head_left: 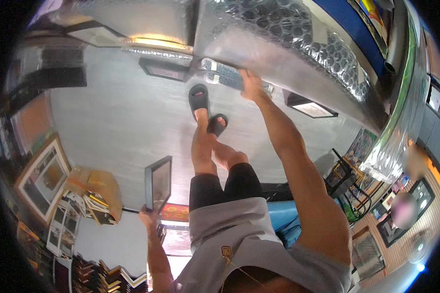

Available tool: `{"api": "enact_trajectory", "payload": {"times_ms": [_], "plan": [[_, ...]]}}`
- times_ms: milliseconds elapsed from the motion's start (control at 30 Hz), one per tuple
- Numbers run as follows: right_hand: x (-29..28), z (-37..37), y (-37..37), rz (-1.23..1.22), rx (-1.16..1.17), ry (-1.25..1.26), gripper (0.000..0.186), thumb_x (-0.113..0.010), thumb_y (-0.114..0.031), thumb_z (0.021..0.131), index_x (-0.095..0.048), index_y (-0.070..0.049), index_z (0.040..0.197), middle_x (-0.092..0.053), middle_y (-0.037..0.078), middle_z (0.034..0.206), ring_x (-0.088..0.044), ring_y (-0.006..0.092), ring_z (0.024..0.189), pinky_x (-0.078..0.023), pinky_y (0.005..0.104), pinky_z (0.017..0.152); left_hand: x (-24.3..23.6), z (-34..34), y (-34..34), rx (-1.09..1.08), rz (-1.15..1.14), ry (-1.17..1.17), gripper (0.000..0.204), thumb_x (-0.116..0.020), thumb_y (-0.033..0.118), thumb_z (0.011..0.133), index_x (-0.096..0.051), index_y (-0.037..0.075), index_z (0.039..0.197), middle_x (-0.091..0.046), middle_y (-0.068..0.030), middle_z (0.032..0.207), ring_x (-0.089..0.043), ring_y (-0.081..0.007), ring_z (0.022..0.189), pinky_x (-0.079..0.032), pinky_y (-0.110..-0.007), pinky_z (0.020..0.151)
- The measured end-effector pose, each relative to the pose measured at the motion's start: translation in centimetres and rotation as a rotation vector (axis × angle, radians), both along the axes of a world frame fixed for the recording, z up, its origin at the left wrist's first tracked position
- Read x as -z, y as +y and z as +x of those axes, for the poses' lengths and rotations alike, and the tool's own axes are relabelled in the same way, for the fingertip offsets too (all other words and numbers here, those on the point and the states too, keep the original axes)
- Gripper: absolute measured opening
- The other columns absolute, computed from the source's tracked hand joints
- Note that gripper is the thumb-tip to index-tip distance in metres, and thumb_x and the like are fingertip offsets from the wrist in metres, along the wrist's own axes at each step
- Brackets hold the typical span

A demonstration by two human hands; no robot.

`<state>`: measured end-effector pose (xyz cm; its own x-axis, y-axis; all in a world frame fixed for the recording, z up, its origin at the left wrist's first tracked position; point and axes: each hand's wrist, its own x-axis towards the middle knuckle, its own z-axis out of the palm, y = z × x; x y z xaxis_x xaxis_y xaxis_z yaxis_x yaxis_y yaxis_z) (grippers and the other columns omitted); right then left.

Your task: The person wraps several picture frames with bubble wrap and secures them with tape. They handle each frame individually, place them on a table, and then move them to a nearby surface. The task includes cutting tape and smoothing the wrapping material.

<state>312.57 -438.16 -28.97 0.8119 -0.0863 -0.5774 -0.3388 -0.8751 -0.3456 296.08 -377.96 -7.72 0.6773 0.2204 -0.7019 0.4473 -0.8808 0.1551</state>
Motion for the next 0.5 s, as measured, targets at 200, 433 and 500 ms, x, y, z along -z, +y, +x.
{"api": "enact_trajectory", "payload": {"times_ms": [200,433,500], "plan": [[-1.4,-1.1,2.5,-0.136,0.077,-0.199,0.085,-0.069,-0.013,0.06,-0.027,-0.018,0.134,-0.036,0.019,0.125,-0.03,0.0356,0.122,-0.027,0.0483,0.099,0.7,-2.5,-2.6,-0.261,-0.295,-0.069,0.021,-0.062,0.004,0.062,-0.059,-0.004,0.081,-0.061,-0.005,0.071,-0.057,-0.0165,0.066,-0.047,-0.029,0.063],[-1.4,-3.7,4.9,-0.197,0.14,-0.099,0.08,-0.064,-0.021,0.071,-0.021,-0.023,0.139,-0.008,0.017,0.144,-0.007,0.037,0.134,-0.013,0.0537,0.104,1.3,0.1,-7.3,-0.337,-0.282,-0.063,0.021,-0.061,0.003,0.06,-0.058,-0.004,0.08,-0.058,-0.0034,0.071,-0.053,-0.0136,0.064,-0.045,-0.029,0.06],[-1.6,-3.3,5.0,-0.11,0.151,-0.136,0.08,-0.064,-0.025,0.071,-0.022,-0.023,0.139,-0.007,0.018,0.145,-0.006,0.0374,0.134,-0.014,0.0526,0.105,1.3,0.5,-8.7,-0.359,-0.338,-0.077,0.018,-0.061,0.003,0.062,-0.057,-0.003,0.078,-0.056,-0.0019,0.07,-0.052,-0.0128,0.062,-0.044,-0.028,0.056]]}}
